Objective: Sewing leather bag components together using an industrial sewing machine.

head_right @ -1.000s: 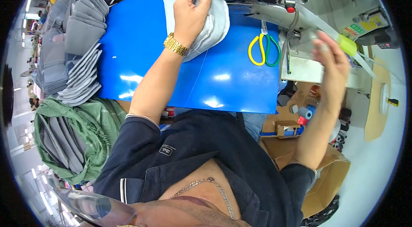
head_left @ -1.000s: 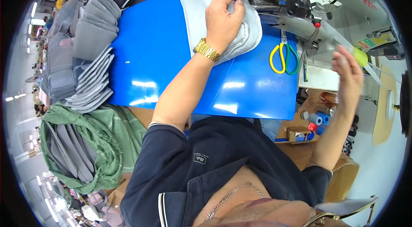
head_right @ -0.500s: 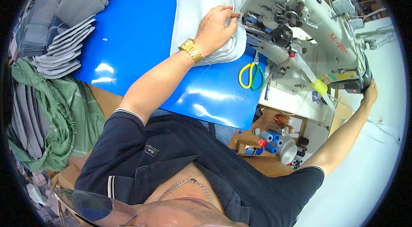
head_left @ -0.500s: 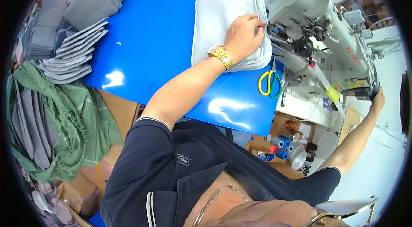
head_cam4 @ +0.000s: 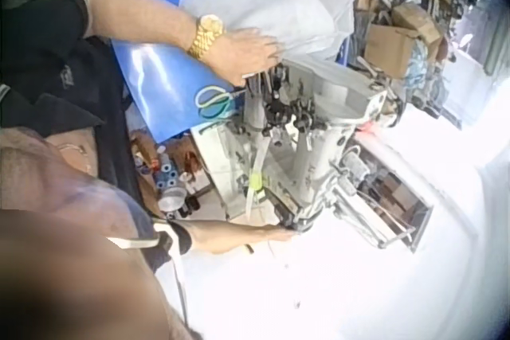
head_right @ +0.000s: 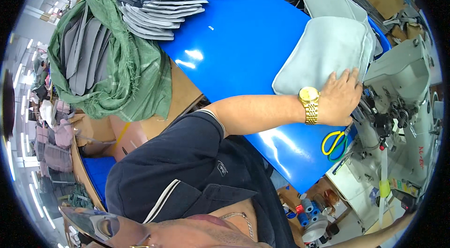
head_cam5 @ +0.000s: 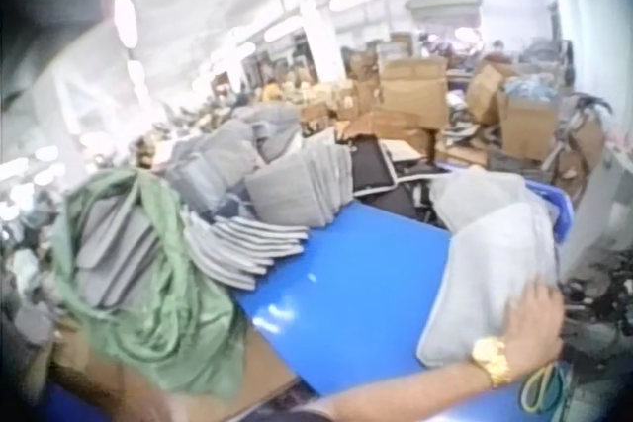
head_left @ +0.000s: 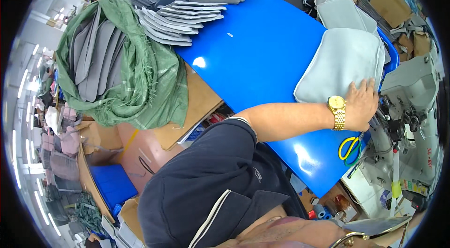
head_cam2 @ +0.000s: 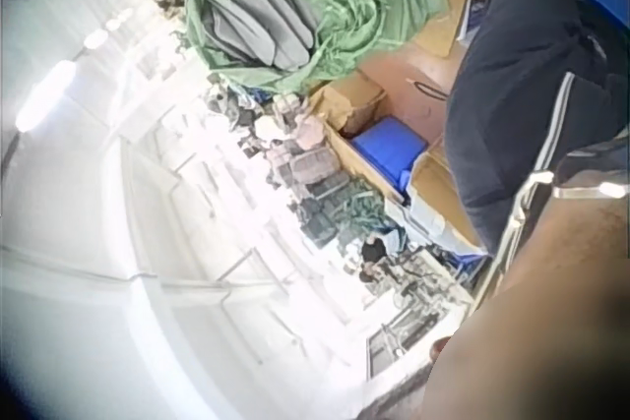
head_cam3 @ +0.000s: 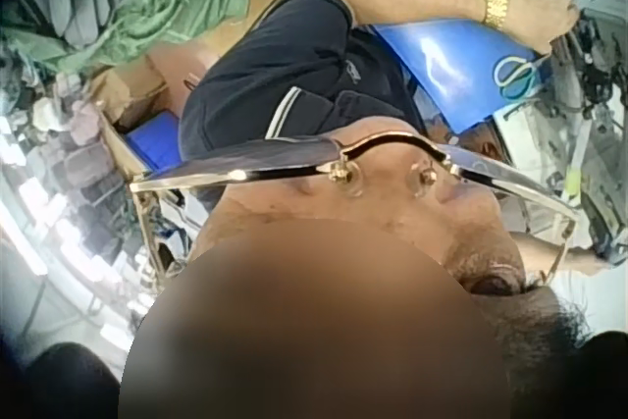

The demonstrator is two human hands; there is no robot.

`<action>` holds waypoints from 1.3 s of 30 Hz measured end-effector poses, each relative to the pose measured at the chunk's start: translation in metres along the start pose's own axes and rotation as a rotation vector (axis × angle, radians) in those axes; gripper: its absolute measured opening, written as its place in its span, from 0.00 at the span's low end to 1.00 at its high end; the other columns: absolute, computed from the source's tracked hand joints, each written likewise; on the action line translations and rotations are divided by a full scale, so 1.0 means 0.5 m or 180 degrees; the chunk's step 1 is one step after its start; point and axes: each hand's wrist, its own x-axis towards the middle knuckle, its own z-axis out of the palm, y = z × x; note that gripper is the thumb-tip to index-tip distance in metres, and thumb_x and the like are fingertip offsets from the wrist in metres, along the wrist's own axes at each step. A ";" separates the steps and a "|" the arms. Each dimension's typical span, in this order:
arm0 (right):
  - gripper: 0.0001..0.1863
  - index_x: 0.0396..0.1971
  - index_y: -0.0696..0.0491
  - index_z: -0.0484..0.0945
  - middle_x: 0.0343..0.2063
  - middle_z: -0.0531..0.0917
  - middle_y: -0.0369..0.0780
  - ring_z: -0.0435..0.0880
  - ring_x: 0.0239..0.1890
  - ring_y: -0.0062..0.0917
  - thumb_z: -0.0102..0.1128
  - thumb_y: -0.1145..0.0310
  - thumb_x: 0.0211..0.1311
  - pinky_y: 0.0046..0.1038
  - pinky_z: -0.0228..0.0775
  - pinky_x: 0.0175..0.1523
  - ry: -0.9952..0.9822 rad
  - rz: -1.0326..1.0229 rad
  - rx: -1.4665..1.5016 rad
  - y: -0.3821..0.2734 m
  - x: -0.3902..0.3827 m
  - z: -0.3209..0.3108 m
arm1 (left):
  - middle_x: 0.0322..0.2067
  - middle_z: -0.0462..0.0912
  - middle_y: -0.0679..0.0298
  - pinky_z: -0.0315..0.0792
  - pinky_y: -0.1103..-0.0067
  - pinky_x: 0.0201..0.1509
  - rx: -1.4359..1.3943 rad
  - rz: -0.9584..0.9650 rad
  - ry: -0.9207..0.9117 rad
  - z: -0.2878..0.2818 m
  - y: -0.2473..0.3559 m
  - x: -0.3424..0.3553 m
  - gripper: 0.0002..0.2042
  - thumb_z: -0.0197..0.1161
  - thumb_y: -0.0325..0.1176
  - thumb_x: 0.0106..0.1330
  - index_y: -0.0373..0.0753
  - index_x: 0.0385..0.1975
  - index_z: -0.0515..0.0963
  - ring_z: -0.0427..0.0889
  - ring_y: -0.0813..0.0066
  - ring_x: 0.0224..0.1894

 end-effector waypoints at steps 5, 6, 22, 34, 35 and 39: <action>0.23 0.51 0.61 0.77 0.45 0.81 0.44 0.80 0.45 0.27 0.50 0.56 0.71 0.28 0.73 0.50 -0.0010 -0.0008 0.0151 -0.017 0.003 -0.011 | 0.61 0.62 0.34 0.75 0.59 0.47 0.0269 0.0012 0.0065 0.022 -0.023 -0.004 0.27 0.63 0.34 0.54 0.32 0.56 0.71 0.77 0.46 0.49; 0.23 0.51 0.61 0.77 0.45 0.81 0.44 0.81 0.45 0.27 0.50 0.56 0.71 0.28 0.74 0.50 -0.0031 0.0001 0.0171 -0.020 0.011 -0.015 | 0.60 0.64 0.35 0.78 0.61 0.41 0.0355 0.0171 0.0224 0.026 -0.029 -0.010 0.24 0.59 0.31 0.56 0.36 0.55 0.73 0.81 0.49 0.42; 0.31 0.52 0.62 0.73 0.46 0.80 0.44 0.79 0.47 0.26 0.45 0.46 0.71 0.30 0.73 0.51 -0.0357 0.0262 0.0617 -0.094 0.042 -0.003 | 0.57 0.70 0.53 0.71 0.68 0.44 0.1286 0.0373 0.0337 0.129 -0.151 -0.019 0.22 0.54 0.26 0.58 0.52 0.54 0.77 0.76 0.61 0.45; 0.23 0.51 0.61 0.71 0.42 0.81 0.44 0.81 0.45 0.28 0.53 0.57 0.68 0.31 0.73 0.52 -0.1686 0.0646 0.0836 -0.250 -0.557 0.009 | 0.45 0.77 0.54 0.70 0.65 0.50 0.0658 0.0348 0.0066 0.028 -0.271 -0.257 0.27 0.53 0.21 0.55 0.37 0.59 0.67 0.77 0.59 0.46; 0.23 0.45 0.61 0.75 0.37 0.83 0.43 0.83 0.39 0.28 0.60 0.55 0.63 0.31 0.76 0.46 -0.2937 0.1400 0.0727 -0.277 -0.647 -0.002 | 0.48 0.78 0.54 0.68 0.65 0.57 0.0834 0.0257 0.0230 0.017 -0.301 -0.277 0.28 0.55 0.21 0.53 0.36 0.59 0.67 0.76 0.58 0.50; 0.30 0.51 0.62 0.77 0.51 0.79 0.49 0.77 0.56 0.35 0.77 0.68 0.46 0.37 0.67 0.61 -0.5669 0.1862 0.2184 -0.351 -0.877 -0.003 | 0.54 0.76 0.57 0.61 0.62 0.65 0.0976 0.0098 0.0596 -0.010 -0.364 -0.343 0.28 0.59 0.21 0.52 0.39 0.57 0.69 0.73 0.59 0.58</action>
